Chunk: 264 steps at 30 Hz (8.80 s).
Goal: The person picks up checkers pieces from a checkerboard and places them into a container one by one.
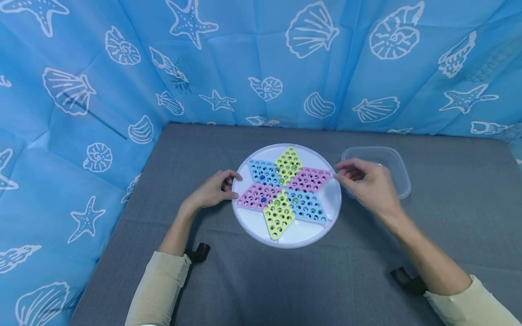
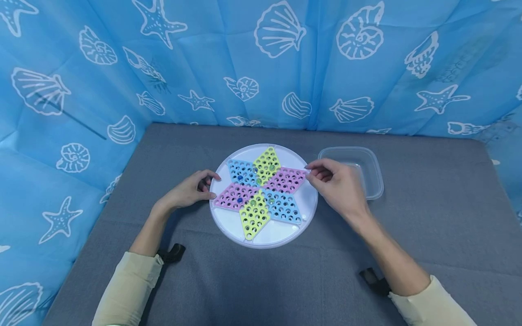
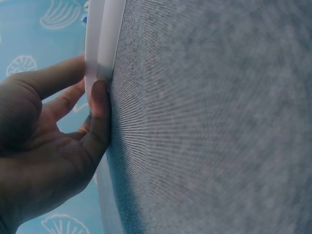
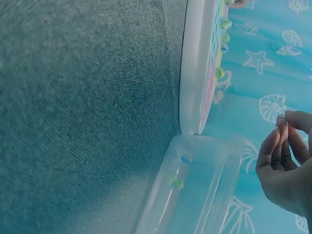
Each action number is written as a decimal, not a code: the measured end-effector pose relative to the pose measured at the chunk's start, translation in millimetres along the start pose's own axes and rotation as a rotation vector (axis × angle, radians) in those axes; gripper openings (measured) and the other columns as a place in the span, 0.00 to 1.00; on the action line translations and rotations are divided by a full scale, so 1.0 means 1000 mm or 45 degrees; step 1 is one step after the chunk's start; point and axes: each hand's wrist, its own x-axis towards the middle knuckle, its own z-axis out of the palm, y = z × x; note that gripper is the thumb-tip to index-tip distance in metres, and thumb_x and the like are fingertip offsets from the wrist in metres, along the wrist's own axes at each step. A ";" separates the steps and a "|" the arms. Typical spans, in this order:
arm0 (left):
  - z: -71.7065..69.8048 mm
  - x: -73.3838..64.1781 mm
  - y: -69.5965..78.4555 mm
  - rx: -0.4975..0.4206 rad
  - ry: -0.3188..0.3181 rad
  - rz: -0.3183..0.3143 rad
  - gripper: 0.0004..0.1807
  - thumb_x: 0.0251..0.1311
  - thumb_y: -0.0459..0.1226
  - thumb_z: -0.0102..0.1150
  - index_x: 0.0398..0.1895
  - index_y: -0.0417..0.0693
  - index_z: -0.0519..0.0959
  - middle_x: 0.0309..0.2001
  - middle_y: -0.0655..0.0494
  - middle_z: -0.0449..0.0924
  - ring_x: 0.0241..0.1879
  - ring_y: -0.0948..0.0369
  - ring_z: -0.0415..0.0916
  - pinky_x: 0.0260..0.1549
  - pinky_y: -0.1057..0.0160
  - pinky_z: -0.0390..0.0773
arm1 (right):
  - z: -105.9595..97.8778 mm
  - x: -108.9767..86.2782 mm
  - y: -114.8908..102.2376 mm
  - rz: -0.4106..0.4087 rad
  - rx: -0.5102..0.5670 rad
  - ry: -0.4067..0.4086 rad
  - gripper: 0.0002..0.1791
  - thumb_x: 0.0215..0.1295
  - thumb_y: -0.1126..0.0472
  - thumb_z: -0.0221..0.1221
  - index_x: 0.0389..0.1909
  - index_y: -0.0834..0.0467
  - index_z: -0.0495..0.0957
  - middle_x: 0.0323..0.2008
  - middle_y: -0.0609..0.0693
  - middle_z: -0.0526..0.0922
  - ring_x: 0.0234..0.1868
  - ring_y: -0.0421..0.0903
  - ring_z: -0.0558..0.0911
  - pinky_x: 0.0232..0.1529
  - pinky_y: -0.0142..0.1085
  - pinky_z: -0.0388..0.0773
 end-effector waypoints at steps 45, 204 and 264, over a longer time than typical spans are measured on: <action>0.001 0.000 0.002 0.000 -0.005 -0.017 0.23 0.60 0.32 0.67 0.59 0.44 0.73 0.43 0.47 0.64 0.36 0.56 0.68 0.39 0.57 0.69 | 0.049 -0.015 -0.005 -0.181 0.210 -0.320 0.14 0.56 0.69 0.69 0.44 0.59 0.85 0.32 0.44 0.84 0.31 0.41 0.80 0.33 0.33 0.77; 0.003 -0.001 -0.006 -0.001 -0.004 0.030 0.24 0.61 0.32 0.67 0.60 0.43 0.73 0.43 0.47 0.64 0.36 0.56 0.66 0.39 0.57 0.67 | -0.014 0.009 0.039 0.197 0.030 -0.177 0.17 0.68 0.54 0.63 0.52 0.58 0.80 0.40 0.54 0.83 0.37 0.45 0.79 0.35 0.30 0.73; 0.004 -0.003 -0.005 -0.019 0.010 0.011 0.23 0.61 0.31 0.66 0.59 0.44 0.73 0.43 0.46 0.64 0.36 0.55 0.67 0.39 0.57 0.67 | -0.014 0.050 0.081 0.590 -0.257 -0.472 0.28 0.65 0.44 0.63 0.57 0.60 0.80 0.45 0.62 0.78 0.41 0.55 0.74 0.38 0.44 0.67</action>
